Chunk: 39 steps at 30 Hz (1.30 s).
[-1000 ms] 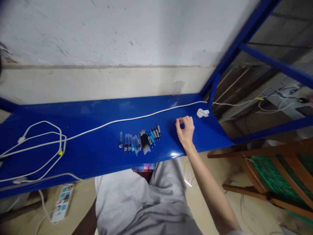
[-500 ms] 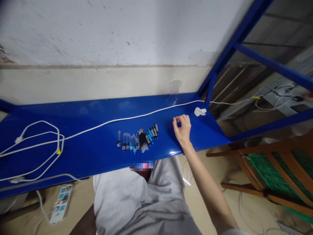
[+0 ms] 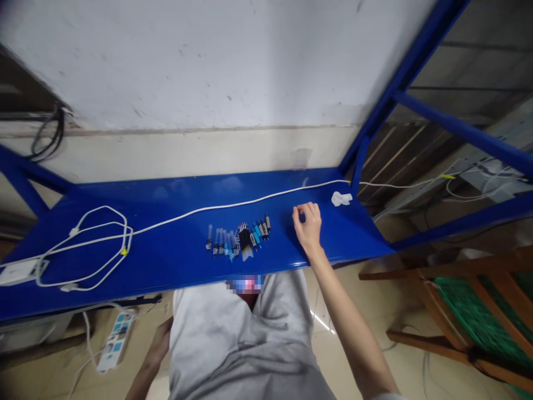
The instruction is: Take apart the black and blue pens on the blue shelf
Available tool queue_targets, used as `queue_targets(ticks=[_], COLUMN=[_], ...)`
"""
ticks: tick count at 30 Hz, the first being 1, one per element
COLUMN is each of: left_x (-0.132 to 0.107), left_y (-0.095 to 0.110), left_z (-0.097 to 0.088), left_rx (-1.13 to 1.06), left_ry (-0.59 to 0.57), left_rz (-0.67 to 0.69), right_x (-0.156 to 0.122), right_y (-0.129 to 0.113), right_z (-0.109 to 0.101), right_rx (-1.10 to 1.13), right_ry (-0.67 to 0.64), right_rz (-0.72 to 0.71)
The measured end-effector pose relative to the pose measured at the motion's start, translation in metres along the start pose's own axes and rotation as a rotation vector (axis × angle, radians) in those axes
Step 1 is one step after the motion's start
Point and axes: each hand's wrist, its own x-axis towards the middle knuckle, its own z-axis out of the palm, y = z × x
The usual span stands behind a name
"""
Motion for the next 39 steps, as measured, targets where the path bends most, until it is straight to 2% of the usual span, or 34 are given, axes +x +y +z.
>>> queue_targets(ticks=[3,5,7,9,11,12,13,15,18,20,22,26,30,39], left_x=[-0.012,-0.029,-0.048,-0.062,-0.062,-0.055,-0.043,-0.006,0.061,0.099,0.122,0.134,0.133,0.143], left_y=[-0.004,0.007,0.030,0.064,0.104,0.123,0.142,0.173,0.199,0.206,0.208,0.210,0.211,0.207], left_z=[-0.004,-0.006,-0.007,-0.005,-0.004,-0.005,-0.007,-0.016,-0.033,-0.041,-0.043,-0.036,-0.029,-0.027], left_rx=[-0.117,-0.151,-0.158,-0.128,-0.121,-0.109,-0.103,-0.065,0.143,0.267,0.376,0.535,0.565,0.547], left_ry=[0.076,0.173,0.207,0.094,-0.015,-0.003,0.064,0.235,0.335,0.292,0.194,0.083,0.024,-0.002], left_rz=[-0.067,-0.083,0.038,0.162,0.330,0.445,0.538,0.627,0.500,0.386,0.318,0.319,0.347,0.384], right_x=[0.001,0.002,0.002,0.003,0.002,0.002,0.002,0.004,0.011,0.016,0.020,0.022,0.023,0.024], right_y=[0.000,0.001,0.001,0.001,-0.003,-0.006,-0.011,-0.025,-0.051,-0.067,-0.076,-0.079,-0.079,-0.090], right_z=[0.001,0.002,0.004,0.006,0.007,0.008,0.007,0.006,0.005,0.007,0.012,0.025,0.029,0.018], right_rx=[0.014,0.016,0.015,0.027,0.098,0.161,0.236,0.371,0.436,0.406,0.319,0.120,0.068,0.020], right_ry=[-0.047,-0.086,-0.137,-0.207,-0.283,-0.312,-0.341,-0.423,-0.671,-0.850,-0.998,-1.172,-1.198,-1.146], right_rz=[-0.028,-0.052,-0.081,-0.113,-0.122,-0.104,-0.079,-0.046,-0.147,-0.245,-0.316,-0.356,-0.389,-0.436])
